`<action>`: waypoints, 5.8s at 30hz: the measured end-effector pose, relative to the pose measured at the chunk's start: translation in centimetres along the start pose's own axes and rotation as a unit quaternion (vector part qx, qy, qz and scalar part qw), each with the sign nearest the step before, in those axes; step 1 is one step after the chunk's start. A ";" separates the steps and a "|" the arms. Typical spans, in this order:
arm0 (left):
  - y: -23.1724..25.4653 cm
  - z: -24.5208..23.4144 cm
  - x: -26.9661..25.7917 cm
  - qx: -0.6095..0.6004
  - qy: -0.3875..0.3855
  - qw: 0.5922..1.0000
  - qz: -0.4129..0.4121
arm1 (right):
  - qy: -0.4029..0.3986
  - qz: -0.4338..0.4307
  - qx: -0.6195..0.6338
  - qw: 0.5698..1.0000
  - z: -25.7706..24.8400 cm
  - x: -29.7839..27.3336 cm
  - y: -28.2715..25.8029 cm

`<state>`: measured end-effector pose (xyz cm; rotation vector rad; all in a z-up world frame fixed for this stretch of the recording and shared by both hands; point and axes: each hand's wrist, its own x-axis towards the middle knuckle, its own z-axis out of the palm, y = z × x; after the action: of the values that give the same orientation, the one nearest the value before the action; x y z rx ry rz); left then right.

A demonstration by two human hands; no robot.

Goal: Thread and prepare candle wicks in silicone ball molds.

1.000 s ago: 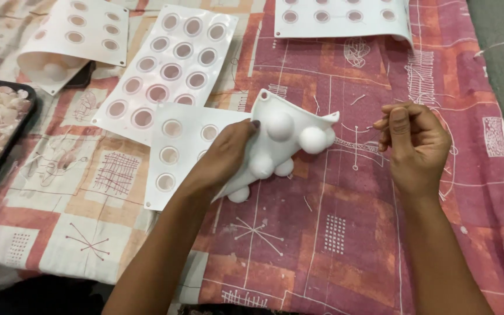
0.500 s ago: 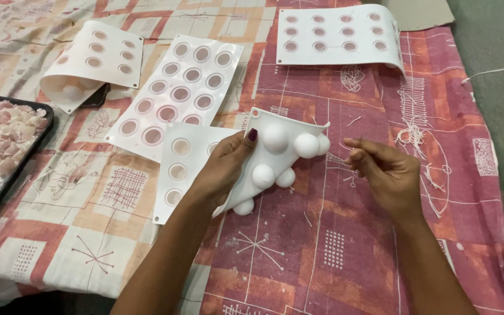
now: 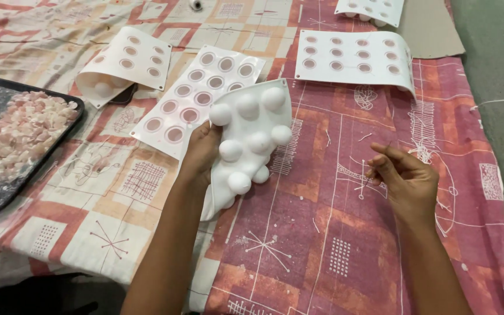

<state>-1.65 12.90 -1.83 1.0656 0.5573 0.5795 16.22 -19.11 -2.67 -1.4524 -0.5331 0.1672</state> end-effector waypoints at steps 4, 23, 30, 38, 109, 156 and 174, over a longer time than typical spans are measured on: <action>-0.4 -0.4 0.3 -0.014 -0.001 1.000 -0.009 | -0.012 -0.009 -0.026 1.000 0.1 -0.1 0.1; -0.4 10.3 -7.8 0.311 -0.129 0.928 0.161 | -0.139 -0.022 0.004 0.990 0.7 -1.4 -0.9; -1.3 9.9 -8.3 0.270 -0.149 0.939 0.150 | -0.243 0.053 -0.047 0.968 1.6 -3.1 -2.6; -1.5 10.1 -9.4 0.269 -0.110 0.939 0.183 | -0.235 0.029 -0.076 0.968 1.0 -4.0 -2.5; -4.2 11.0 -11.3 0.409 -0.258 0.775 0.407 | -0.305 0.097 -0.218 0.922 3.7 3.2 -6.2; -4.8 11.1 -11.2 0.391 -0.319 0.789 0.352 | -0.115 0.128 -0.076 0.982 2.0 0.5 -3.7; -6.9 10.9 -11.0 0.438 -0.347 0.743 0.368 | 0.007 0.109 0.040 0.993 0.5 -3.9 -2.4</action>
<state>-1.11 -4.02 -2.45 2.3214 -0.3733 0.5258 12.13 -20.59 -1.29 -1.4309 -0.3509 0.3477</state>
